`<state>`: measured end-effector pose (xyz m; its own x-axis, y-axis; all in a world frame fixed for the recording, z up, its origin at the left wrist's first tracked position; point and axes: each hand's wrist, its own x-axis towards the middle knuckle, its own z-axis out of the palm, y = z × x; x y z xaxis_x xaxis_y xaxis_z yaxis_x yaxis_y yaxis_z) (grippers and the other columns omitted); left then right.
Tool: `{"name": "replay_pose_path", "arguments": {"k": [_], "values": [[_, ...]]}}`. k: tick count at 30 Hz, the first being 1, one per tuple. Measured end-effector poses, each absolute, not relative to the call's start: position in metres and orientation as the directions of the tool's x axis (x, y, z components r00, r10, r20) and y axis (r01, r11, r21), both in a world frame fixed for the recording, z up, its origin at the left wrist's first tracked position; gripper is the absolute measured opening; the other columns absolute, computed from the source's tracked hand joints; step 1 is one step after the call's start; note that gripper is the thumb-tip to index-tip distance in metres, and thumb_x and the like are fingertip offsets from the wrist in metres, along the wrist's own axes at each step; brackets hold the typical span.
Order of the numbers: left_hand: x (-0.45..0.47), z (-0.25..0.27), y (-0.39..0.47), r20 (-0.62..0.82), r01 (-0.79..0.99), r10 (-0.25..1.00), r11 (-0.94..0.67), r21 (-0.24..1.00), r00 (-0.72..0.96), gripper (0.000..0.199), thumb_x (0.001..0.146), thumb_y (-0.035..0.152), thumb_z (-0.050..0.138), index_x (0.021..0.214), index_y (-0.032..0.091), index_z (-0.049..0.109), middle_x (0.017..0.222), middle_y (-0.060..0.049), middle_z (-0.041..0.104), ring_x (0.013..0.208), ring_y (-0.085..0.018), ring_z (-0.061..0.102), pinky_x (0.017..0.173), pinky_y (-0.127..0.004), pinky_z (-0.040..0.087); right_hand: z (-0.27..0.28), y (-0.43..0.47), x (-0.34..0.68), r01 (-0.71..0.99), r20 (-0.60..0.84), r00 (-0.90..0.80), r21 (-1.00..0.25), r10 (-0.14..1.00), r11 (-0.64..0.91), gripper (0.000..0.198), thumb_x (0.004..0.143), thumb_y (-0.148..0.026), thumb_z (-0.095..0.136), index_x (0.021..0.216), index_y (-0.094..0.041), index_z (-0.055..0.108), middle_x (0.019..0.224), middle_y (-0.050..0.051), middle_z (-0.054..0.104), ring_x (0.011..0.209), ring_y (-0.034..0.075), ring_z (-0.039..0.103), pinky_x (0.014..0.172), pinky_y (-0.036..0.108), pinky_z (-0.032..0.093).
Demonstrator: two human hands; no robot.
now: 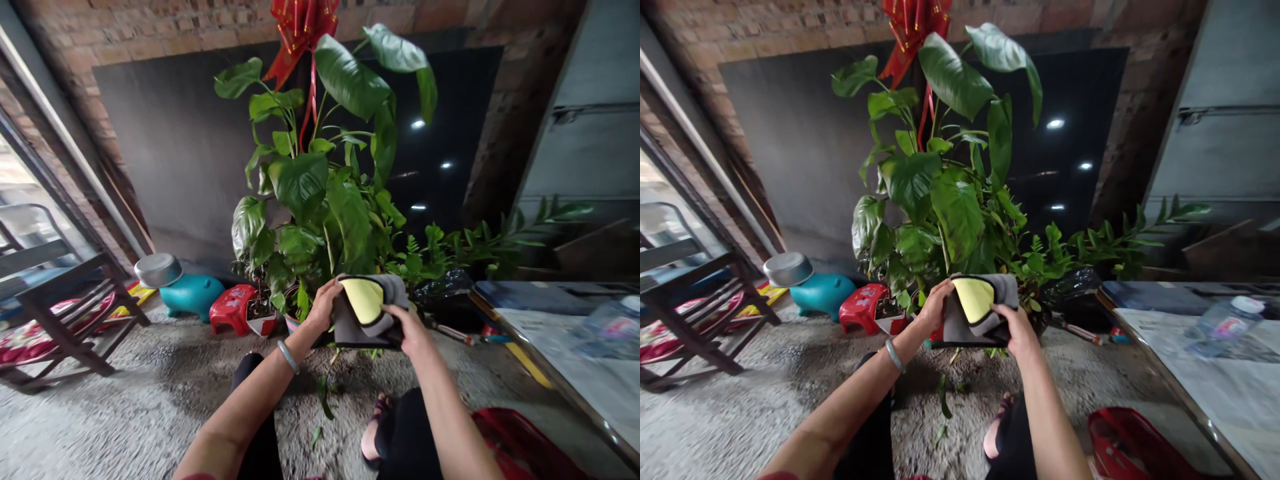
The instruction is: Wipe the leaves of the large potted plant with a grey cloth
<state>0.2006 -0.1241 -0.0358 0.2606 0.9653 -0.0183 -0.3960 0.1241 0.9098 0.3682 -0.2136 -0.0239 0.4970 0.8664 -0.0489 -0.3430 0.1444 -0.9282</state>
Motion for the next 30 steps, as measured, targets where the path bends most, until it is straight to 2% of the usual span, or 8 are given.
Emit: {"name": "replay_pose_path", "arguments": {"k": [3, 8, 13, 19, 22, 25, 27, 30], "values": [[0.194, -0.037, -0.123, 0.04, -0.41, 0.952, 0.092, 0.908, 0.302, 0.051, 0.073, 0.052, 0.078, 0.112, 0.02, 0.082, 0.119, -0.011, 0.074, 0.103, -0.025, 0.064, 0.086, -0.034, 0.055, -0.022, -0.229, 0.383, -0.309, -0.057, 0.666, -0.929, 0.744, 0.205, 0.045, 0.04, -0.026, 0.088, 0.083, -0.019, 0.075, 0.073, 0.002, 0.078, 0.069, 0.023, 0.073, 0.06, 0.031, 0.06], [0.202, -0.035, -0.128, 0.097, -0.473, 0.931, 0.087, 0.877, 0.352, 0.052, 0.072, 0.061, 0.08, 0.106, 0.022, 0.082, 0.118, -0.01, 0.074, 0.096, -0.022, 0.064, 0.082, -0.034, 0.057, 0.023, -0.198, 0.389, -0.275, 0.057, 0.833, -0.82, 0.55, 0.502, 0.043, 0.057, -0.039, 0.08, 0.095, -0.021, 0.069, 0.092, 0.006, 0.08, 0.103, 0.025, 0.074, 0.085, 0.034, 0.063], [0.207, -0.036, -0.125, 0.031, -0.501, 0.912, 0.196, 0.843, 0.408, 0.053, 0.07, 0.064, 0.082, 0.095, 0.017, 0.08, 0.098, -0.01, 0.079, 0.096, -0.027, 0.069, 0.085, -0.036, 0.056, -0.019, -0.196, 0.347, -0.342, -0.029, 0.729, -0.881, 0.684, 0.327, 0.035, 0.053, -0.041, 0.08, 0.08, -0.022, 0.068, 0.074, 0.007, 0.076, 0.087, 0.031, 0.076, 0.073, 0.041, 0.064], [0.18, -0.055, -0.142, 0.079, -0.379, 0.964, 0.024, 0.925, 0.254, 0.059, 0.075, 0.055, 0.082, 0.122, 0.02, 0.076, 0.13, -0.013, 0.074, 0.114, -0.031, 0.068, 0.103, -0.045, 0.052, -0.096, -0.258, 0.33, -0.346, -0.166, 0.637, -0.934, 0.753, 0.086, 0.037, 0.049, -0.041, 0.083, 0.078, -0.022, 0.07, 0.076, 0.005, 0.078, 0.084, 0.032, 0.076, 0.071, 0.042, 0.062], [0.16, -0.068, -0.181, 0.301, -0.098, 0.936, -0.288, 0.953, 0.181, 0.061, 0.077, 0.043, 0.084, 0.134, 0.024, 0.072, 0.144, -0.014, 0.066, 0.136, -0.035, 0.057, 0.118, -0.052, 0.04, -0.095, -0.269, 0.333, -0.156, -0.082, 0.67, -0.987, 0.738, 0.032, 0.051, 0.05, -0.043, 0.086, 0.094, -0.021, 0.073, 0.084, 0.006, 0.08, 0.086, 0.034, 0.075, 0.074, 0.043, 0.06], [0.15, -0.078, -0.219, 0.449, 0.058, 0.791, -0.516, 0.855, 0.416, 0.089, 0.063, 0.039, 0.095, 0.145, 0.026, 0.065, 0.159, -0.016, 0.052, 0.15, -0.043, 0.041, 0.126, -0.06, 0.028, -0.076, -0.264, 0.323, 0.076, 0.065, 0.689, -0.997, 0.722, 0.016, 0.063, 0.053, -0.047, 0.084, 0.108, -0.019, 0.072, 0.097, 0.01, 0.08, 0.094, 0.036, 0.074, 0.083, 0.046, 0.06], [0.151, -0.081, -0.232, 0.474, 0.062, 0.766, -0.551, 0.832, 0.434, 0.108, 0.048, 0.034, 0.101, 0.148, 0.023, 0.062, 0.162, -0.02, 0.047, 0.151, -0.049, 0.037, 0.126, -0.064, 0.027, -0.062, -0.26, 0.307, 0.197, 0.17, 0.632, -0.979, 0.756, 0.056, 0.069, 0.058, -0.05, 0.082, 0.118, -0.018, 0.071, 0.108, 0.014, 0.08, 0.103, 0.037, 0.074, 0.09, 0.048, 0.059], [0.15, -0.084, -0.231, 0.404, -0.07, 0.893, -0.399, 0.914, 0.196, 0.099, 0.047, 0.024, 0.097, 0.14, 0.021, 0.066, 0.152, -0.018, 0.057, 0.147, -0.047, 0.044, 0.124, -0.06, 0.033, -0.047, -0.259, 0.279, 0.229, 0.24, 0.48, -0.963, 0.844, 0.144, 0.073, 0.066, -0.052, 0.081, 0.129, -0.019, 0.069, 0.117, 0.015, 0.079, 0.109, 0.037, 0.074, 0.092, 0.048, 0.06]]}}
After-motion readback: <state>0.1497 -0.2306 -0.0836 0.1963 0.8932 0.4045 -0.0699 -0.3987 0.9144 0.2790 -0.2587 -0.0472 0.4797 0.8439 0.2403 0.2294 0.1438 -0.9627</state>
